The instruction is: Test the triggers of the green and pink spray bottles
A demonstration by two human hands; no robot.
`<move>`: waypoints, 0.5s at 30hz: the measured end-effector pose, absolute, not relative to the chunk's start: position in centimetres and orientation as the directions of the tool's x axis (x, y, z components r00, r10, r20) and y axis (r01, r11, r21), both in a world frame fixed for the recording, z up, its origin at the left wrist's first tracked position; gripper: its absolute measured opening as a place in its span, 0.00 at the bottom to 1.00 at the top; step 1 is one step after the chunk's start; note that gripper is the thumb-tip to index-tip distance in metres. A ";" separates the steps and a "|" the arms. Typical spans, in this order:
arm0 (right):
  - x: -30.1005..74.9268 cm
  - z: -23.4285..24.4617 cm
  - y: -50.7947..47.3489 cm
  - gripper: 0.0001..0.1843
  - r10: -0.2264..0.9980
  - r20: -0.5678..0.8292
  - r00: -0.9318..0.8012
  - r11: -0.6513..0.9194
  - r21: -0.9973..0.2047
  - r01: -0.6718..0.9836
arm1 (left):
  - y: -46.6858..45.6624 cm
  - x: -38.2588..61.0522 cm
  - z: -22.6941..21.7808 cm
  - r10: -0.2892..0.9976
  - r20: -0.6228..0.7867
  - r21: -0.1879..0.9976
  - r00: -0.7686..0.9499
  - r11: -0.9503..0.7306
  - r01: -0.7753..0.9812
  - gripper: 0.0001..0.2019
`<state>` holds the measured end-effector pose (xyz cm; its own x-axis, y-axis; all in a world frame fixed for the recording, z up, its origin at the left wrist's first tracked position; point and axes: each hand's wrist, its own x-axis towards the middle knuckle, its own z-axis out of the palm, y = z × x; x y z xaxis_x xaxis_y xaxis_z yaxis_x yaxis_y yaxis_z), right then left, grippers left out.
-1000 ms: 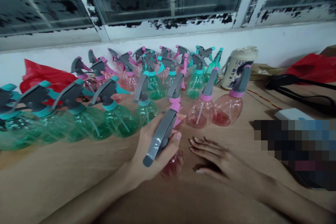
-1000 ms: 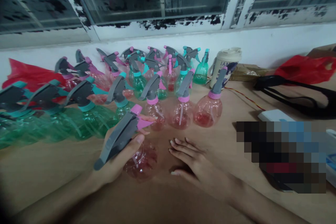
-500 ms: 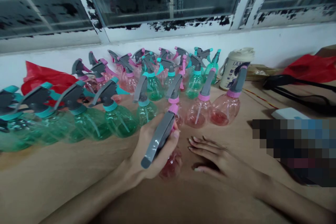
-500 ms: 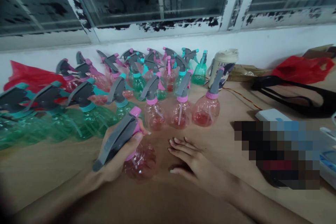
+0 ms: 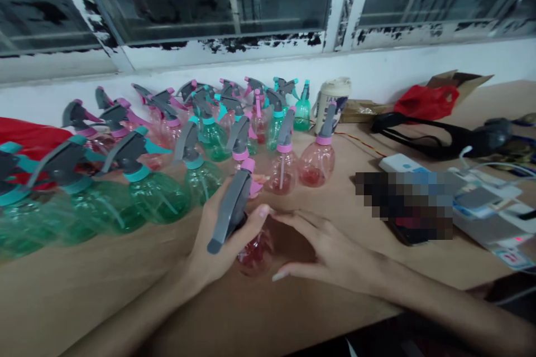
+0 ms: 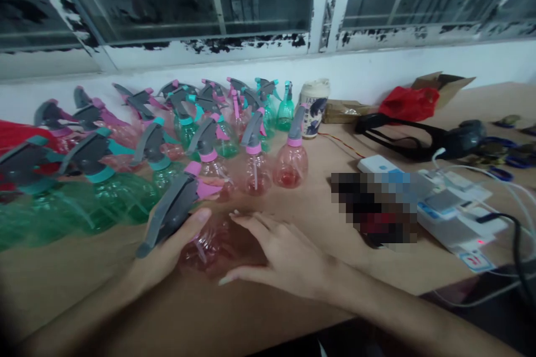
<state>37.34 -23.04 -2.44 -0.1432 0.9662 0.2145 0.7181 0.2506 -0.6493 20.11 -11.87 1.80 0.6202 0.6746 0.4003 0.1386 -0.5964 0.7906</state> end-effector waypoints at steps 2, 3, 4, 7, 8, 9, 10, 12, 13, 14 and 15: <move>37.2 -1.6 -23.5 0.41 0.965 0.233 -0.117 0.248 -0.678 0.692 | -12.7 21.0 1.9 0.655 0.392 0.807 0.646 -0.582 0.101 0.16; 37.2 -1.3 -23.7 0.41 0.964 0.242 -0.107 0.249 -0.690 0.680 | -13.1 21.5 2.0 0.645 0.393 0.809 0.656 -0.581 0.087 0.17; 37.2 -1.0 -23.9 0.41 0.962 0.257 -0.095 0.253 -0.698 0.670 | -13.5 22.0 2.0 0.638 0.394 0.809 0.661 -0.582 0.080 0.17; 37.4 -0.7 -24.5 0.40 0.946 0.315 -0.073 0.282 -0.692 0.665 | -14.6 23.6 1.8 0.615 0.410 0.792 0.674 -0.607 0.072 0.17; 37.5 -0.7 -24.7 0.38 0.941 0.333 -0.068 0.289 -0.682 0.672 | -15.0 24.1 1.7 0.611 0.406 0.791 0.680 -0.607 0.073 0.16; 37.6 -0.7 -24.9 0.35 0.935 0.350 -0.059 0.294 -0.670 0.682 | -15.3 24.6 1.7 0.611 0.397 0.796 0.685 -0.601 0.075 0.15; 37.8 -0.8 -25.1 0.31 0.930 0.364 -0.049 0.294 -0.658 0.693 | -15.6 25.2 1.6 0.612 0.389 0.801 0.688 -0.594 0.076 0.15; 38.2 -0.8 -25.5 0.24 0.919 0.394 -0.017 0.288 -0.640 0.712 | -16.2 26.2 1.6 0.612 0.372 0.807 0.697 -0.584 0.082 0.16; 38.6 -0.8 -25.8 0.22 0.914 0.406 -0.006 0.287 -0.635 0.717 | -16.5 26.6 1.6 0.604 0.374 0.804 0.704 -0.590 0.080 0.17; 39.0 -0.8 -26.0 0.21 0.911 0.412 -0.001 0.286 -0.631 0.721 | -16.7 27.1 1.7 0.588 0.381 0.796 0.714 -0.601 0.070 0.19; 39.5 -0.8 -26.2 0.21 0.909 0.416 0.002 0.285 -0.628 0.724 | -16.9 27.5 1.7 0.564 0.388 0.788 0.729 -0.614 0.055 0.21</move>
<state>39.55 -26.21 -0.81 0.0025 0.9093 0.4161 0.7244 0.2852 -0.6277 27.50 -16.86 1.68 0.7288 0.5640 0.3884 0.0553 -0.6138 0.7875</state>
